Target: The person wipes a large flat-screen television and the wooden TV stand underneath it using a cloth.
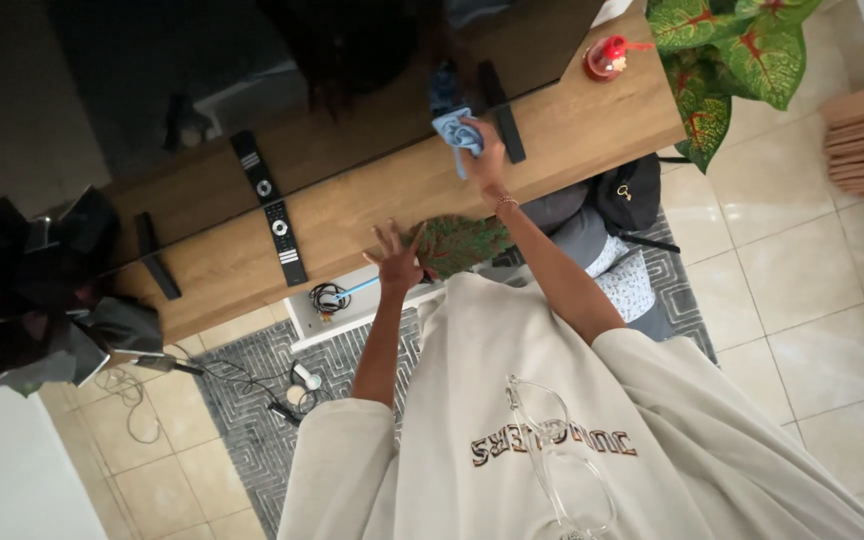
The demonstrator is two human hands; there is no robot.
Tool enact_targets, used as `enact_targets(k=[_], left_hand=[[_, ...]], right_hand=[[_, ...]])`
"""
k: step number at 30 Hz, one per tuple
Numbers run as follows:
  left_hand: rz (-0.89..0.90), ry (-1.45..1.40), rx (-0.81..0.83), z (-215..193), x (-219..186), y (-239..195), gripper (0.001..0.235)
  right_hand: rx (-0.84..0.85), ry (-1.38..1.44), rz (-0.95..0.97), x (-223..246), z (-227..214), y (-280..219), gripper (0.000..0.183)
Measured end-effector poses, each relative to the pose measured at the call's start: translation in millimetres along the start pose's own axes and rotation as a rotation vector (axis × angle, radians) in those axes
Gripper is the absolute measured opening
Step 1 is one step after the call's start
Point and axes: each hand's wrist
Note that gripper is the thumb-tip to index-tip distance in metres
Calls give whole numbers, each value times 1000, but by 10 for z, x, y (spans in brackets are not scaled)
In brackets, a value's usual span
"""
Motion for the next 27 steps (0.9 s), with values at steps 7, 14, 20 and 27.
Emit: enact_targets(k=[7,14,20,27], left_hand=[[-22,9,87,-16,0,-5,99],[-21,-22,44,-79,-41,-2,96],[-1,3,-22,5,3,-25,90],[-16,-12,39,-157,-63,-38,96]], right_hand=[[-38,71,128,-320,-132,165,43],[-383,192,62,-630,-537,575,45],[-516,198,49,-592,-609,660,49],[-486,120,75,-775,-210,460,45]])
Point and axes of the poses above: each hand's wrist, its own y-axis towards the middle knuckle, its own z-axis out of the palm, x = y × z, and after that the axes turned 15 degrees about z, right-handed
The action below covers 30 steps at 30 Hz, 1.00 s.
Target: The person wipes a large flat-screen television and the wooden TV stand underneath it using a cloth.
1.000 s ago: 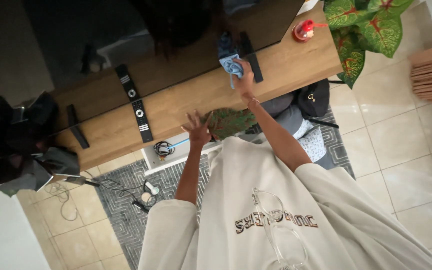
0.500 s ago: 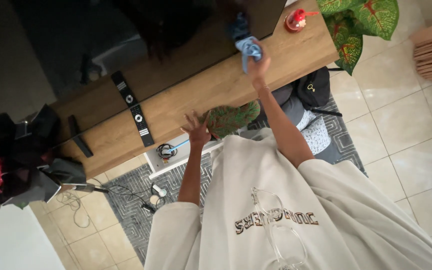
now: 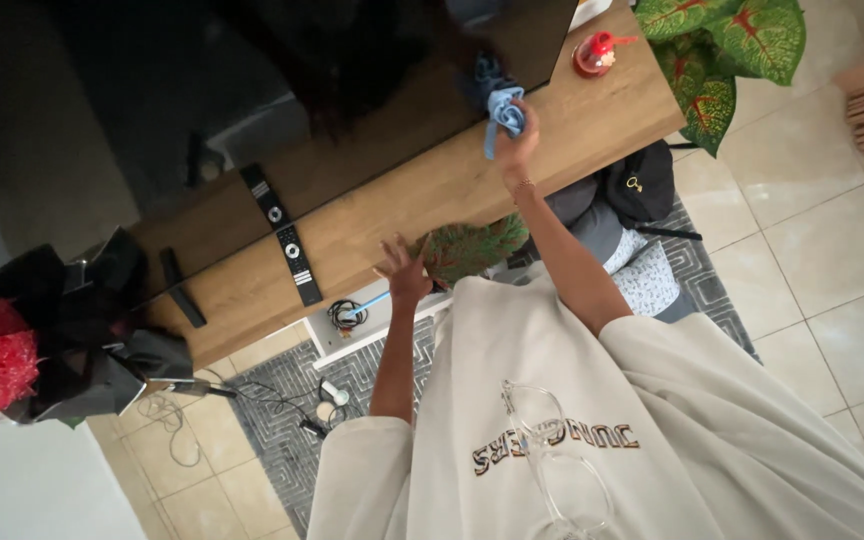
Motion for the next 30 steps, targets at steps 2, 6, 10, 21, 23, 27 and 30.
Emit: enact_targets(k=[2,6,10,21,23,27,30], left_hand=[[6,12,2,80,33,-9,98],[-3,-6,23,14,11,19,97],[-16,-31,61,-15,5,36,100],[7,8,-17,224,103,60,84],[13,-8,-30,173,81,0,88],[12,-5,-30,195,88,38,92],[30,3,-51,216,108,39,93]], right_hand=[[44,-16,52,12,0,-90,44],[94,-72,19,206,35,-200,42],[168,-175,43,63,-102,-81,40],[-78,-71,-210,888,-411,695,50],[-81,-80,-263,1457,-418,600,50],[-101,-125,-347,2276,-410,532,49],[-112,-111,-355,2502,-395,558,48]])
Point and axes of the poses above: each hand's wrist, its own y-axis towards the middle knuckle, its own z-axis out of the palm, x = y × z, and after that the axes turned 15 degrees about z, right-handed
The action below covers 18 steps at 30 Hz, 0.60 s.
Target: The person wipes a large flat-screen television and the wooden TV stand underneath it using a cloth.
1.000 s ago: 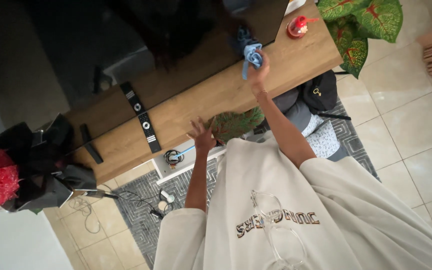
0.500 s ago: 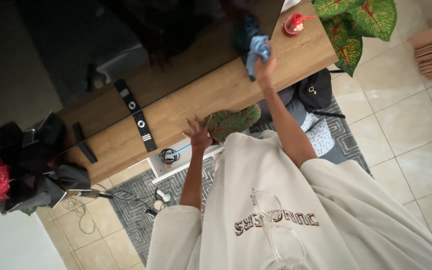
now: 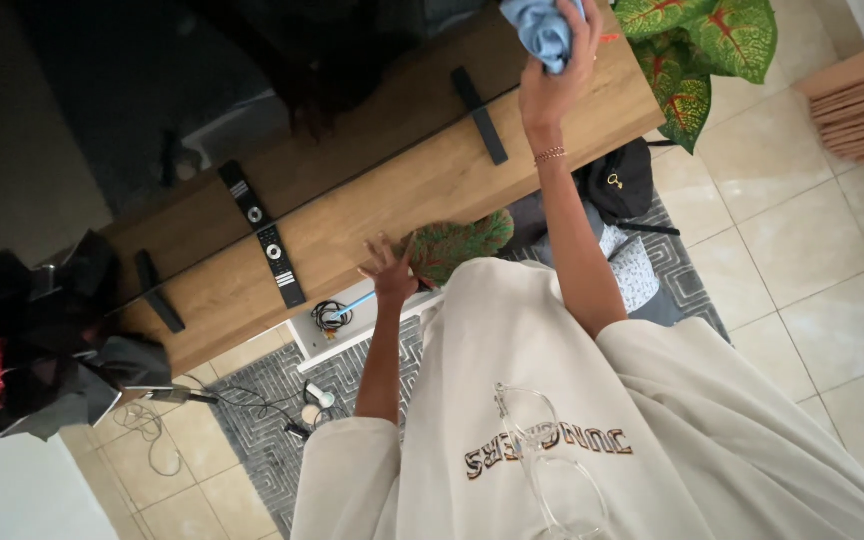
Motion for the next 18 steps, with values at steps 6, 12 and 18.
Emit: enact_targets(k=[6,12,18], left_hand=[[-67,-34,113,-133,-63,32,89],[21,28,34,-104,-34,-36,98],[5,68,27,-21,-28,-10,97]], right_hand=[[21,-34,34,-244,-3,-120,44],[61,23,13,-586,47,-303,49],[109,-19,100,-1067,36,-545,48]])
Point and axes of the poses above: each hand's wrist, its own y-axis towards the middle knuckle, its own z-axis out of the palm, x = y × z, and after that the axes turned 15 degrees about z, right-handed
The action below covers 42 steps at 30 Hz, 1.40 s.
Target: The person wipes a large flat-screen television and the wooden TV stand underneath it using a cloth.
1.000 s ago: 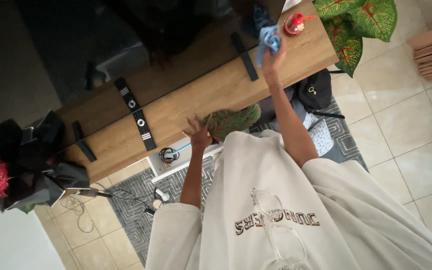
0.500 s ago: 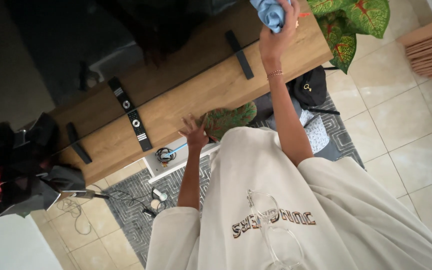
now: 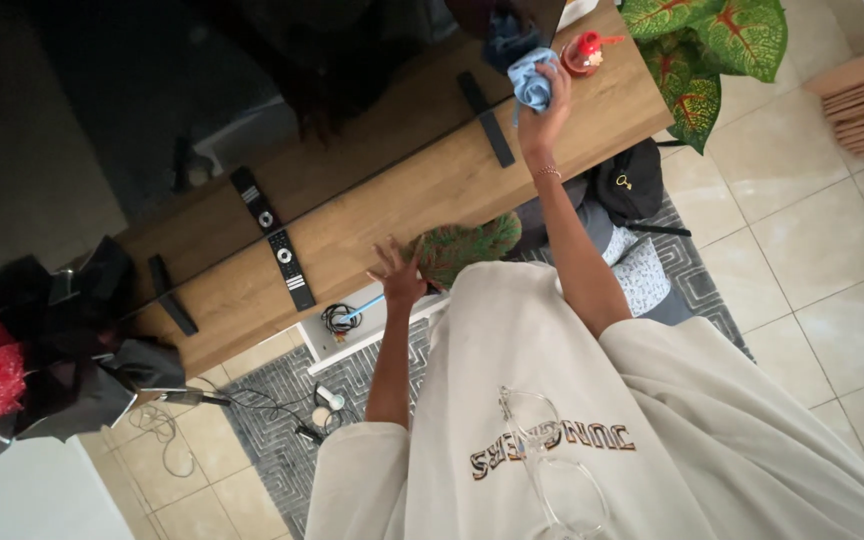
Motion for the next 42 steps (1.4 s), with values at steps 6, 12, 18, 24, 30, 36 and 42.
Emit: enact_targets(k=[6,12,18,24,30,36,42], left_hand=[[-13,-32,-22,-30,-14,-14,92],[-34,-18,8,49,6,45,92],[-47,-75,55,-275,-124,-51,95],[30,-55,-165,135,37,-19,86],[-12,-69,16,-176,-75,-36,107],[25,-28,-50,-20,-13,-12,97],[10,-71,-9,-92,-28,-25,102]], right_hand=[[56,-59,89,-595,41,-106,48],[180,-101,197,-1101,353,-590,50],[314,-125,334,-713,476,-878,44],[433,-21,326,-733,341,-708,44],[81,-67,326,-996,75,-158,39],[72,22,45,527,-464,459,46],[101,42,-147,1114,-547,581,51]])
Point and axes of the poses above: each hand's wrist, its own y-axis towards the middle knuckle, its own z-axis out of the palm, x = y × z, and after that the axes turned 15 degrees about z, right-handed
